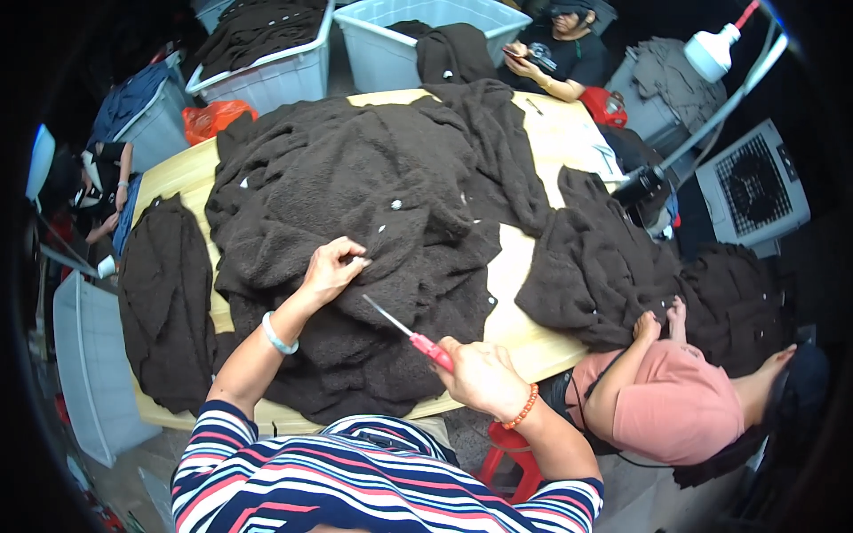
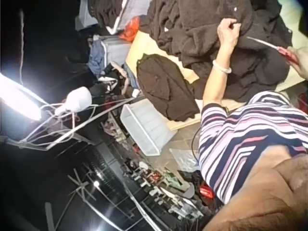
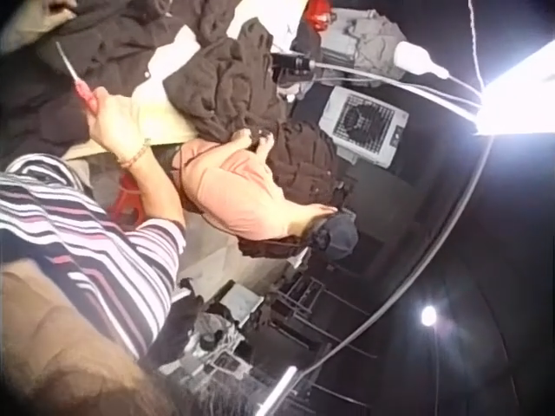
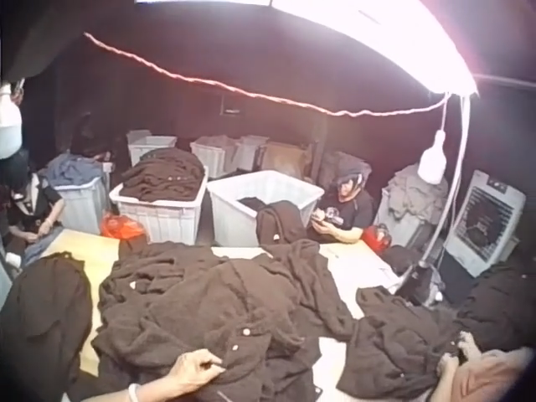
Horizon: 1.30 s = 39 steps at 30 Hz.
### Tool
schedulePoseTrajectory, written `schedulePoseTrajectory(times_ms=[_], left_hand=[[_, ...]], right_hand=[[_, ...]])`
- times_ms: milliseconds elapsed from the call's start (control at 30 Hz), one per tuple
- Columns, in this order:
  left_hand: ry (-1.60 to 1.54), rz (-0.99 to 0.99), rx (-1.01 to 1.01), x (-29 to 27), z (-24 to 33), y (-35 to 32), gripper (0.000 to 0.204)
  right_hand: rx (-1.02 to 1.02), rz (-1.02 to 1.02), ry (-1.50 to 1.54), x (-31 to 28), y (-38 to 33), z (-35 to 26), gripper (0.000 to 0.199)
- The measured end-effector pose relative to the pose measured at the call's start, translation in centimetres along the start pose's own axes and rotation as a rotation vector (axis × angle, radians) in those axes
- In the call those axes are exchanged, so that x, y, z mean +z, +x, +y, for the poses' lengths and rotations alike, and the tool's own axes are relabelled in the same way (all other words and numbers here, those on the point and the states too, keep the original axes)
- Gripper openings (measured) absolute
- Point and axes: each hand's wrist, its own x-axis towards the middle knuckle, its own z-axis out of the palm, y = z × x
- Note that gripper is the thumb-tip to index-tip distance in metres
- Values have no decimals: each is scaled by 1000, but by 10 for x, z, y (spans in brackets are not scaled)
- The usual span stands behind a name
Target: Trimming loose threads from sweaters using scissors.
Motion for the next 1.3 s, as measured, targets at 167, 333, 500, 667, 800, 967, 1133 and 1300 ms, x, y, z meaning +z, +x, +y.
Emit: schedulePoseTrajectory(times_ms=[167,333,500,667,800,967,1133,1300], left_hand=[[96,-6,-84,-19,-14,7,29],[222,62,-105,-7,35,66,52],[-85,-71,-294,29,-5,113,69],[-238,-220,-274,44,-11,103,46],[64,-160,-8,67,29,94,38],[207,-189,119,47,-26,88,14],[18,-123,103,53,-33,80,11],[-150,-108,99,47,-57,87,14]], right_hand=[[48,135,89,6,10,6,22],[-22,219,179,11,7,17,20],[47,237,154,4,15,28,21],[110,283,120,-9,29,43,20],[101,394,63,4,22,70,18],[48,251,163,6,32,62,18],[167,304,140,15,13,55,21],[123,236,193,26,8,37,21]])
